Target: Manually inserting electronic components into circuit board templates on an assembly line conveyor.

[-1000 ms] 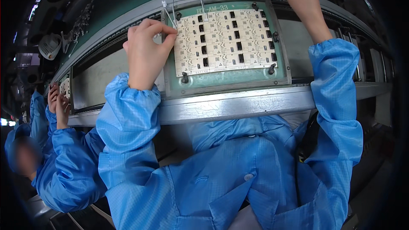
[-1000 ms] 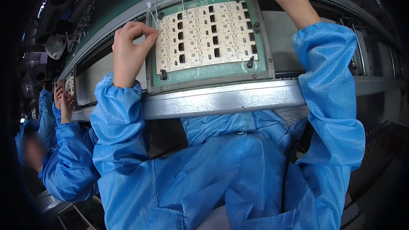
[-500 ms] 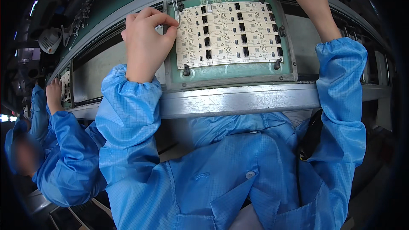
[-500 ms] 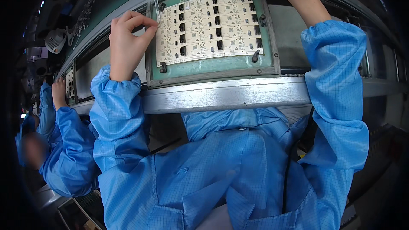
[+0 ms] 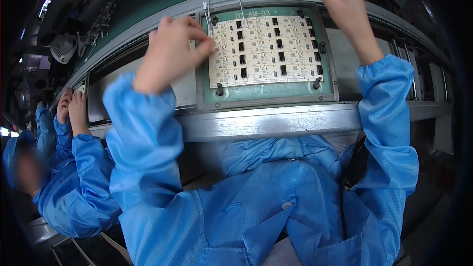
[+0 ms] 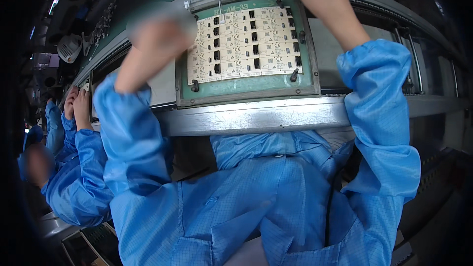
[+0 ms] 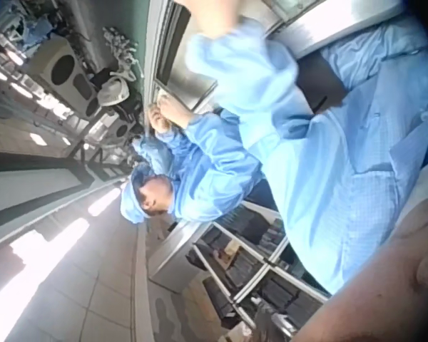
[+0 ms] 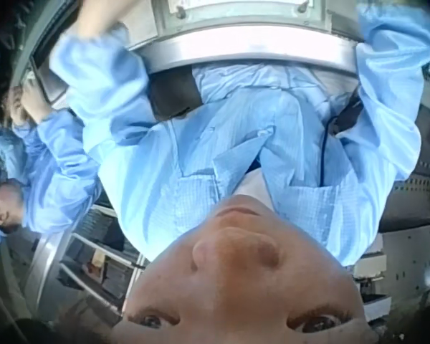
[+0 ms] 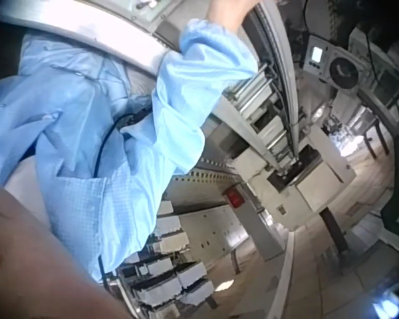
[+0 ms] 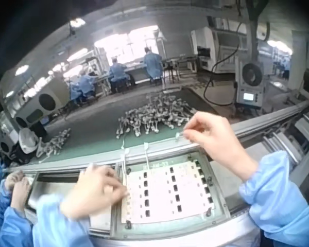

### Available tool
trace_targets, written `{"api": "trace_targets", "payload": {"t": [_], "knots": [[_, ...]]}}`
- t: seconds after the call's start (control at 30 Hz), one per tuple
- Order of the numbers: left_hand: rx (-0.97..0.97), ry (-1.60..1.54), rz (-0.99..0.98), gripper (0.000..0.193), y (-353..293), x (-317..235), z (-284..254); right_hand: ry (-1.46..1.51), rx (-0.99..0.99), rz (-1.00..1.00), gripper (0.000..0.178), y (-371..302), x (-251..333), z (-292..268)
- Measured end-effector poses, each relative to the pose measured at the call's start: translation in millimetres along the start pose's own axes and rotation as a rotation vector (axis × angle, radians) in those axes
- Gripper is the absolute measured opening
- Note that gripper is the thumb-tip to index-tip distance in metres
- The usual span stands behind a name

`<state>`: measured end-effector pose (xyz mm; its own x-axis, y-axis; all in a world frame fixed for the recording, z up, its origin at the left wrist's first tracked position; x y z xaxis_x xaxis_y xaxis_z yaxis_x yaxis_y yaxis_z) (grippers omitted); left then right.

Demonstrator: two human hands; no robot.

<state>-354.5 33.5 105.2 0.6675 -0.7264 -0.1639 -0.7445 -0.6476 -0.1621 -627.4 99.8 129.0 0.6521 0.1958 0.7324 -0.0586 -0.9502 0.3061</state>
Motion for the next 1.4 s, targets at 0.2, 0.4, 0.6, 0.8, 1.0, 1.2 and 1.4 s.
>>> {"api": "trace_targets", "payload": {"t": [0.2,0.4,0.6,0.8,1.0,1.2,1.4], "knots": [[-0.278,0.023,0.011,0.018,91,80,-17,0.117,0.22,0.097,0.015,-5,-20,46],[-0.2,0.266,0.117,0.02,110,84,0,-0.027,0.221,-0.106,0.016,-9,5,46],[-0.324,0.31,0.298,0.018,110,69,-4,-0.176,0.227,-0.157,0.016,-7,23,73],[-0.209,0.276,0.226,0.013,102,58,-7,-0.108,-0.181,-0.456,0.012,-8,68,21],[-0.35,0.284,0.242,0.012,94,69,0,-0.462,0.171,-0.481,0.009,-20,50,96],[-0.404,0.305,0.202,0.012,102,63,1,-0.452,0.322,-0.309,0.007,-25,28,111],[-0.392,0.412,0.105,0.012,93,68,0,-0.381,0.347,-0.235,0.007,-27,37,104]]}}
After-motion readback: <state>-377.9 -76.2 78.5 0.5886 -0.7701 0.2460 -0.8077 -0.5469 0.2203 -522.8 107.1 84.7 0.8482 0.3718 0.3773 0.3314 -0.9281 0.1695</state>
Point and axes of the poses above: each hand's wrist, its own y-axis towards the middle knuckle, its own z-axis out of the palm, x = y × z, the point moved 6 cm from there along y, towards the middle knuckle, and after that the axes turned 15 degrees about x, right-handed, at the moved point
